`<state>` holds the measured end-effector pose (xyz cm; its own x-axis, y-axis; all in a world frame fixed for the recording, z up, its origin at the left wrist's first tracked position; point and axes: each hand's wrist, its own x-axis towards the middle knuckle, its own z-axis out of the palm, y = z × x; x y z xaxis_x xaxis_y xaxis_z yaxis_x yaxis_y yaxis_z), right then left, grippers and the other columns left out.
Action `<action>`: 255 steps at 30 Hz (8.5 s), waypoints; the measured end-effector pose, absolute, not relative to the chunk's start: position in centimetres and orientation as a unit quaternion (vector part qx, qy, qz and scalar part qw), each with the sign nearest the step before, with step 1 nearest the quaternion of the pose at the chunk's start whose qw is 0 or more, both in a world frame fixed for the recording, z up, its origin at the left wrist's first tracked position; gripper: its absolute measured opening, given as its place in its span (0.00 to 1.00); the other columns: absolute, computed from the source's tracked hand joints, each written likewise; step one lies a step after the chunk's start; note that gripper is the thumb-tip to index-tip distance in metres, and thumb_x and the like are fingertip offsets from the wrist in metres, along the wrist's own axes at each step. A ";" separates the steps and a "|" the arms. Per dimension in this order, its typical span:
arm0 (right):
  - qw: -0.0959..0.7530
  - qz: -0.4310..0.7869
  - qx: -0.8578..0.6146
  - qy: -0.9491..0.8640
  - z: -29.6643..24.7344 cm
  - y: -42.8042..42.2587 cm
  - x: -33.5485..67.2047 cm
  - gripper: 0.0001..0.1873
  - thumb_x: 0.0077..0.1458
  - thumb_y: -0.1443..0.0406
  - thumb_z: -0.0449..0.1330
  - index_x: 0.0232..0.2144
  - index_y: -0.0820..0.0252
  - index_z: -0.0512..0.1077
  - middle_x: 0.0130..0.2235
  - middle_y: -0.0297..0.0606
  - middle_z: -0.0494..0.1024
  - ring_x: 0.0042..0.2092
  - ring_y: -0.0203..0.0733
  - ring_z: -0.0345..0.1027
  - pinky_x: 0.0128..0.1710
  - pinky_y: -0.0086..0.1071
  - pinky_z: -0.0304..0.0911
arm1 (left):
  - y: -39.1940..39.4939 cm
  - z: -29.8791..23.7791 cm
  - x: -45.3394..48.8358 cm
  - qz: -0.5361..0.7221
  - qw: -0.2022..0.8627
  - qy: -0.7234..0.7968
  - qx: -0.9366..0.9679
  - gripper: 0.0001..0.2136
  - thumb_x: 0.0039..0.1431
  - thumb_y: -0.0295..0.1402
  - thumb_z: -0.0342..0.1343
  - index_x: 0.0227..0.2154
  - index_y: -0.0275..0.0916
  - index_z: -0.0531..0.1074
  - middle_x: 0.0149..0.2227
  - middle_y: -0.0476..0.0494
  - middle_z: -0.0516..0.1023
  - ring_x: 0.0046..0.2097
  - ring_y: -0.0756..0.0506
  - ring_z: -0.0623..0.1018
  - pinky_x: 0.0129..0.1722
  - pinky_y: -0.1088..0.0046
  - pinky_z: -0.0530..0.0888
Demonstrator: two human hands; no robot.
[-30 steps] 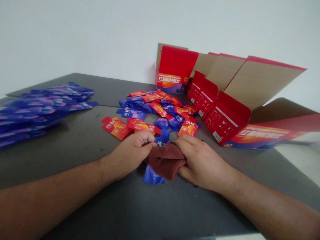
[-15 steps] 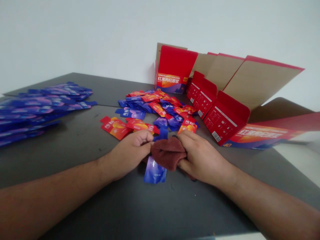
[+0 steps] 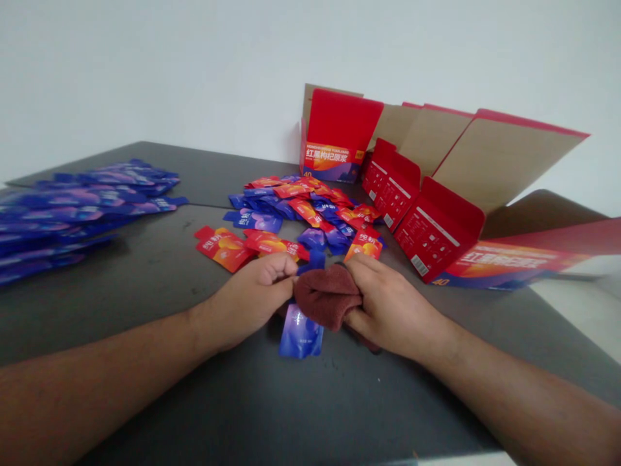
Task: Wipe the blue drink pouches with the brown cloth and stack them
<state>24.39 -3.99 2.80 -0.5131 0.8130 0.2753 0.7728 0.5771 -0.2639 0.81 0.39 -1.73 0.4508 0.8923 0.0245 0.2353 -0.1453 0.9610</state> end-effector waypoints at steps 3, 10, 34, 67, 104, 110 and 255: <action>0.149 0.086 -0.383 -0.907 3.0 -4.5 24.0 0.10 0.55 0.71 0.61 0.40 0.58 0.68 0.41 0.38 0.74 0.43 0.43 0.68 0.42 0.35 0.64 | 0.4 -1.6 0.8 0.327 0.490 0.411 0.696 0.09 0.64 0.36 0.56 0.29 0.39 0.67 0.26 0.53 0.68 0.28 0.52 0.66 0.27 0.76 0.64; 0.175 0.048 -0.453 -0.873 2.9 -4.3 24.3 0.11 0.53 0.71 0.60 0.39 0.58 0.67 0.41 0.39 0.73 0.42 0.45 0.68 0.41 0.37 0.64 | 0.4 -1.8 0.8 0.331 0.523 0.410 0.670 0.09 0.64 0.36 0.57 0.30 0.40 0.66 0.26 0.54 0.68 0.27 0.52 0.65 0.26 0.77 0.64; 0.155 0.064 -0.427 -0.889 3.0 -4.6 24.1 0.10 0.54 0.70 0.61 0.39 0.58 0.68 0.41 0.39 0.73 0.42 0.44 0.68 0.42 0.36 0.64 | 0.4 -1.9 0.8 0.337 0.512 0.410 0.676 0.10 0.64 0.37 0.57 0.29 0.40 0.66 0.26 0.54 0.67 0.27 0.51 0.65 0.26 0.76 0.62; 0.135 0.091 -0.370 -0.914 3.1 -4.8 23.8 0.09 0.57 0.69 0.61 0.42 0.59 0.69 0.41 0.38 0.75 0.44 0.44 0.69 0.43 0.36 0.65 | 0.3 -1.3 0.8 0.324 0.467 0.419 0.708 0.10 0.65 0.38 0.56 0.30 0.40 0.69 0.27 0.53 0.69 0.29 0.51 0.66 0.27 0.75 0.65; 0.140 0.093 -0.365 -0.916 3.1 -4.8 23.8 0.11 0.56 0.70 0.62 0.43 0.58 0.70 0.41 0.38 0.75 0.44 0.44 0.69 0.41 0.35 0.64 | 0.4 -1.5 0.8 0.329 0.468 0.410 0.710 0.10 0.65 0.37 0.56 0.30 0.39 0.68 0.27 0.53 0.68 0.29 0.52 0.66 0.28 0.76 0.65; 0.171 0.068 -0.425 -0.886 2.7 -4.4 24.1 0.10 0.53 0.71 0.62 0.39 0.59 0.68 0.40 0.38 0.73 0.41 0.43 0.68 0.40 0.35 0.64 | 0.5 -1.7 0.7 0.323 0.481 0.413 0.703 0.09 0.65 0.37 0.55 0.30 0.40 0.67 0.26 0.54 0.68 0.28 0.52 0.66 0.26 0.76 0.64; 0.204 0.074 -0.440 -0.871 3.5 -3.8 24.7 0.11 0.52 0.71 0.61 0.35 0.56 0.64 0.38 0.36 0.72 0.39 0.43 0.67 0.37 0.35 0.63 | 0.0 -0.8 0.4 0.271 0.506 0.376 0.727 0.09 0.65 0.40 0.60 0.34 0.39 0.76 0.35 0.47 0.81 0.36 0.47 0.77 0.36 0.71 0.73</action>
<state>24.73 -3.82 3.53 -0.5285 0.7975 0.2910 0.7372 0.6011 -0.3087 0.40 0.03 -0.84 0.5715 0.8205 0.0132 0.2724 -0.2048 0.9401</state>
